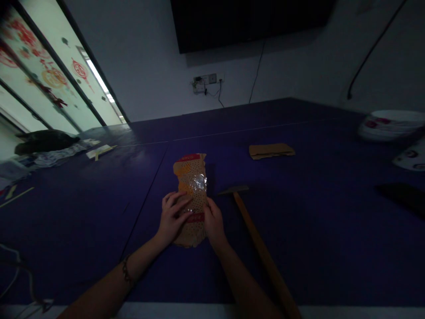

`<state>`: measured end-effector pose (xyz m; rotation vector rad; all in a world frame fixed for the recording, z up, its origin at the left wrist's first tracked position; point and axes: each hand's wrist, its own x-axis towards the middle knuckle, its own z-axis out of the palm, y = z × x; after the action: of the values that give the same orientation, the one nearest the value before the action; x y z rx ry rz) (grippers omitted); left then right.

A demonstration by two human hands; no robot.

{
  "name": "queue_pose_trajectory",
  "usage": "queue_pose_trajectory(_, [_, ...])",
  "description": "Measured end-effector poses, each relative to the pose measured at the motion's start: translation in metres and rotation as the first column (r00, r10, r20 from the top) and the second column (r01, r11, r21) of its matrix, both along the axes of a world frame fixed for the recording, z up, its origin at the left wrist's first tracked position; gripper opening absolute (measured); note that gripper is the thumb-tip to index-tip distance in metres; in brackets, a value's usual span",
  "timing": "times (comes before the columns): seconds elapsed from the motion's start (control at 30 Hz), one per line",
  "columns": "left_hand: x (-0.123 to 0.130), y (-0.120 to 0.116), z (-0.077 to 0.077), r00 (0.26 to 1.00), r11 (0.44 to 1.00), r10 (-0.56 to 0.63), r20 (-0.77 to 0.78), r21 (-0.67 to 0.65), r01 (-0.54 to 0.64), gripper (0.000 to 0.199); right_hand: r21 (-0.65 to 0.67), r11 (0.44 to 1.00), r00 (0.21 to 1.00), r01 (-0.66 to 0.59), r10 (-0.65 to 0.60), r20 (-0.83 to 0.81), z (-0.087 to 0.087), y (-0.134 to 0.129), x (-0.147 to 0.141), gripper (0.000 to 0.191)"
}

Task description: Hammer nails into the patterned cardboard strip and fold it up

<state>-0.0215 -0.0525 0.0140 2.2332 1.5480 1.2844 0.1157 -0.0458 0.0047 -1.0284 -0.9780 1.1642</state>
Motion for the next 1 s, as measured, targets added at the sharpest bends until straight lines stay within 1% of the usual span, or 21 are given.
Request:
queue_pose_trajectory(0.1, [-0.005, 0.001, -0.002, 0.985, 0.997, 0.025, 0.171, -0.071, -0.013, 0.065, -0.034, 0.999, 0.999, 0.024, -0.025, -0.032, -0.001, 0.002, 0.001, 0.017])
queue_pose_trajectory(0.17, [-0.010, 0.001, -0.004, 0.961, 0.986, 0.063, 0.271, -0.166, -0.018, 0.076, -0.061, 0.997, 0.997, 0.044, -0.048, -0.054, -0.001, 0.002, 0.002, 0.018])
queue_pose_trajectory(0.2, [-0.012, 0.001, -0.005, 0.945, 0.974, 0.064, 0.321, -0.227, 0.011, 0.077, -0.067, 0.996, 0.997, 0.058, -0.062, -0.055, 0.000, 0.002, 0.003, 0.019])
queue_pose_trajectory(0.23, [-0.014, 0.002, -0.007, 0.925, 0.954, 0.048, 0.377, -0.292, 0.070, 0.075, -0.067, 0.995, 0.996, 0.071, -0.074, -0.049, 0.000, 0.002, 0.003, 0.020])
queue_pose_trajectory(0.3, [-0.018, 0.005, -0.009, 0.864, 0.885, -0.009, 0.503, -0.399, 0.242, 0.069, -0.044, 0.996, 0.996, 0.083, -0.084, -0.013, 0.001, 0.001, 0.003, 0.020])
queue_pose_trajectory(0.37, [-0.021, 0.008, -0.011, 0.792, 0.811, -0.046, 0.609, -0.440, 0.385, 0.061, -0.018, 0.997, 0.997, 0.075, -0.074, 0.025, 0.001, 0.001, 0.004, 0.021])
queue_pose_trajectory(0.47, [-0.021, 0.010, -0.011, 0.716, 0.750, -0.035, 0.697, -0.456, 0.480, 0.051, 0.007, 0.998, 0.996, 0.064, -0.065, 0.067, 0.000, 0.000, 0.006, 0.023])
queue_pose_trajectory(0.57, [-0.020, 0.010, -0.009, 0.619, 0.680, 0.013, 0.786, -0.461, 0.571, 0.054, 0.016, 0.998, 0.993, 0.056, -0.057, 0.103, -0.001, 0.000, 0.007, 0.029])
queue_pose_trajectory(0.6, [-0.020, 0.010, -0.009, 0.585, 0.668, 0.026, 0.811, -0.449, 0.593, 0.055, 0.015, 0.999, 0.992, 0.050, -0.052, 0.118, -0.001, 0.001, 0.007, 0.031])
queue_pose_trajectory(0.67, [-0.018, 0.009, -0.009, 0.528, 0.666, 0.036, 0.848, -0.414, 0.621, 0.055, 0.025, 0.999, 0.986, 0.037, -0.041, 0.162, -0.001, 0.002, 0.007, 0.034])
queue_pose_trajectory(0.77, [-0.015, 0.007, -0.009, 0.470, 0.652, 0.039, 0.882, -0.379, 0.657, 0.056, 0.073, 0.997, 0.954, 0.009, -0.030, 0.298, 0.000, 0.000, 0.007, 0.039])
queue_pose_trajectory(0.83, [-0.012, 0.005, -0.011, 0.447, 0.642, 0.056, 0.893, -0.375, 0.669, 0.053, 0.094, 0.996, 0.884, 0.000, -0.043, 0.465, 0.003, -0.006, 0.012, 0.044])
queue_pose_trajectory(0.87, [-0.010, 0.004, -0.012, 0.439, 0.642, 0.065, 0.896, -0.375, 0.669, 0.051, 0.105, 0.994, 0.823, 0.007, -0.066, 0.565, 0.005, -0.012, 0.017, 0.046])
queue_pose_trajectory(0.9, [-0.008, 0.003, -0.012, 0.435, 0.643, 0.070, 0.898, -0.374, 0.668, 0.049, 0.115, 0.993, 0.739, 0.016, -0.089, 0.668, 0.007, -0.019, 0.025, 0.047])
queue_pose_trajectory(0.93, [-0.007, 0.002, -0.013, 0.435, 0.645, 0.071, 0.898, -0.374, 0.667, 0.048, 0.137, 0.990, 0.640, 0.039, -0.130, 0.758, 0.008, -0.028, 0.035, 0.048])
queue_pose_trajectory(0.97, [-0.006, 0.001, -0.014, 0.442, 0.647, 0.068, 0.894, -0.377, 0.663, 0.046, 0.194, 0.978, 0.514, 0.080, -0.207, 0.832, 0.009, -0.039, 0.047, 0.048])
queue_pose_trajectory(1.0, [-0.005, 0.000, -0.015, 0.458, 0.651, 0.063, 0.887, -0.385, 0.654, 0.044, 0.234, 0.964, 0.359, 0.127, -0.265, 0.895, 0.008, -0.050, 0.060, 0.046])
